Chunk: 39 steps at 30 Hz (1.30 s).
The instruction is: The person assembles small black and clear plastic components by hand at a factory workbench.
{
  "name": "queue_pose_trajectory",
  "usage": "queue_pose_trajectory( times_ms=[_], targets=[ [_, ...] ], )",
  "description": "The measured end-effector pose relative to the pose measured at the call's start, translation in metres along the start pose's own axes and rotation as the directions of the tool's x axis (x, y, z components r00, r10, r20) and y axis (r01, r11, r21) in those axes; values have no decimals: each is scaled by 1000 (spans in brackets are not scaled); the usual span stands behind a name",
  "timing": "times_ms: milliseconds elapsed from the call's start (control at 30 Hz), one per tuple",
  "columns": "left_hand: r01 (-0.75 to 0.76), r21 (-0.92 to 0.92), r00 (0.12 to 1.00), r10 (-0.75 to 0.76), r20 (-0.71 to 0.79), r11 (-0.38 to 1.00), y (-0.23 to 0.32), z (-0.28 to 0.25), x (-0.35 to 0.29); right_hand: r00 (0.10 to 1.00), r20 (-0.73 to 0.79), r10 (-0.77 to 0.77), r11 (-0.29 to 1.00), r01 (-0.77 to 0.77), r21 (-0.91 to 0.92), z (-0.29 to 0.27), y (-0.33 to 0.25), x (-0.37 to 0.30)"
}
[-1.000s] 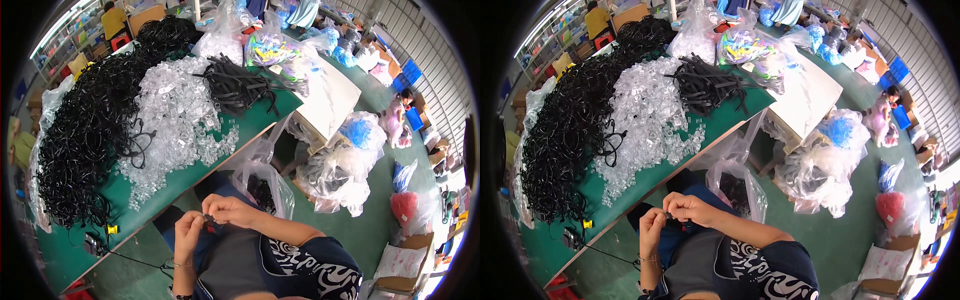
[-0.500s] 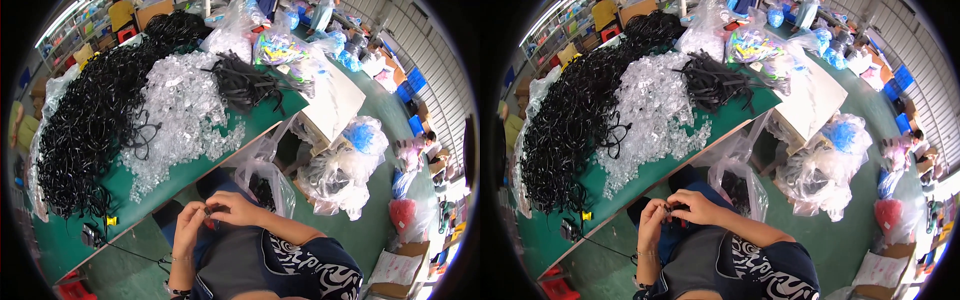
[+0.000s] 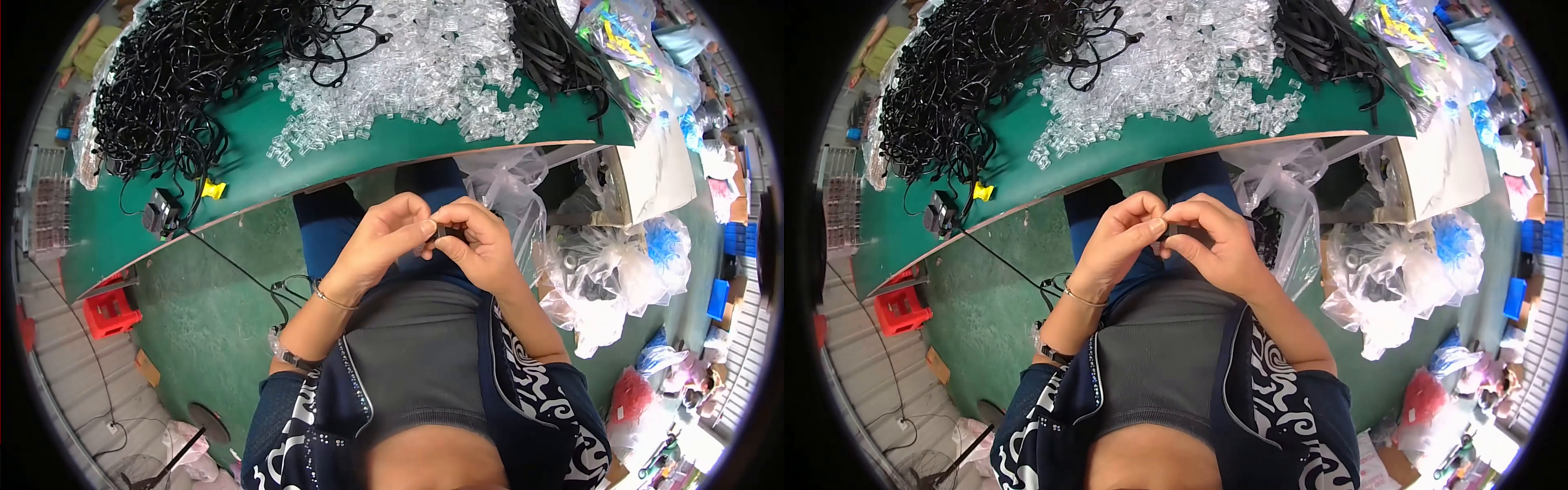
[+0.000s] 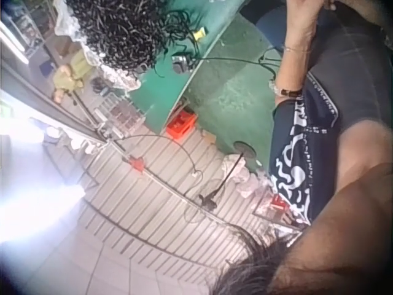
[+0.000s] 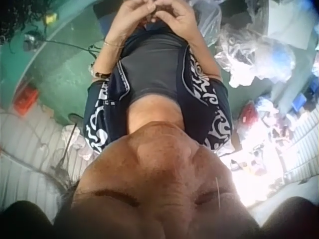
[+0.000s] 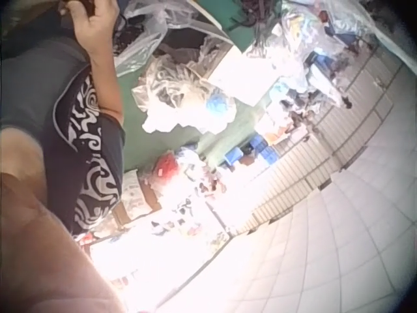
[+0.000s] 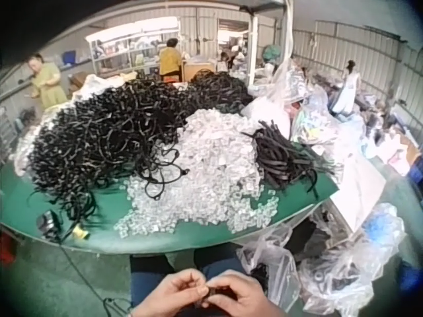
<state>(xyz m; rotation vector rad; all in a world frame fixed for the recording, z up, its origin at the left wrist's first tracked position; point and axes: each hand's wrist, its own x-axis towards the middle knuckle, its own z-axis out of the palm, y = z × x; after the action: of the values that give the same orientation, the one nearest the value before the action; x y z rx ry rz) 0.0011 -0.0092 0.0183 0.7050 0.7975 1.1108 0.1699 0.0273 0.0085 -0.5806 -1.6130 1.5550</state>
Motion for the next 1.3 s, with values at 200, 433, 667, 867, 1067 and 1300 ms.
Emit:
queue_pose_trajectory(
  times_ms=[200, 433, 667, 867, 1067, 1300],
  targets=[
    [78, 101, 995, -83, 50, 992, -6, -8, -5, 972, 35, -233, 855, 222, -468, -2, 1, 8],
    [-128, 403, 989, 146, -14, 906, -1, 2, -3, 993, -98, -67, 847, 4, -532, -5, -13, 3],
    [-166, 651, 981, 188, 36, 741, -7, -1, -4, 1000, 16, 10, 900, -2, -435, -10, -10, -1],
    [-70, 586, 995, 14, 100, 808, -5, -8, -7, 999, 18, -41, 856, 44, -514, -2, -12, -6],
    [-25, 202, 969, -26, 246, 979, -15, -10, -9, 990, 107, 93, 995, -88, -55, 3, -7, -14],
    [-17, -88, 984, 32, 176, 996, -29, 0, -21, 975, 153, 162, 928, -203, 312, 11, -12, -19]
  ],
)
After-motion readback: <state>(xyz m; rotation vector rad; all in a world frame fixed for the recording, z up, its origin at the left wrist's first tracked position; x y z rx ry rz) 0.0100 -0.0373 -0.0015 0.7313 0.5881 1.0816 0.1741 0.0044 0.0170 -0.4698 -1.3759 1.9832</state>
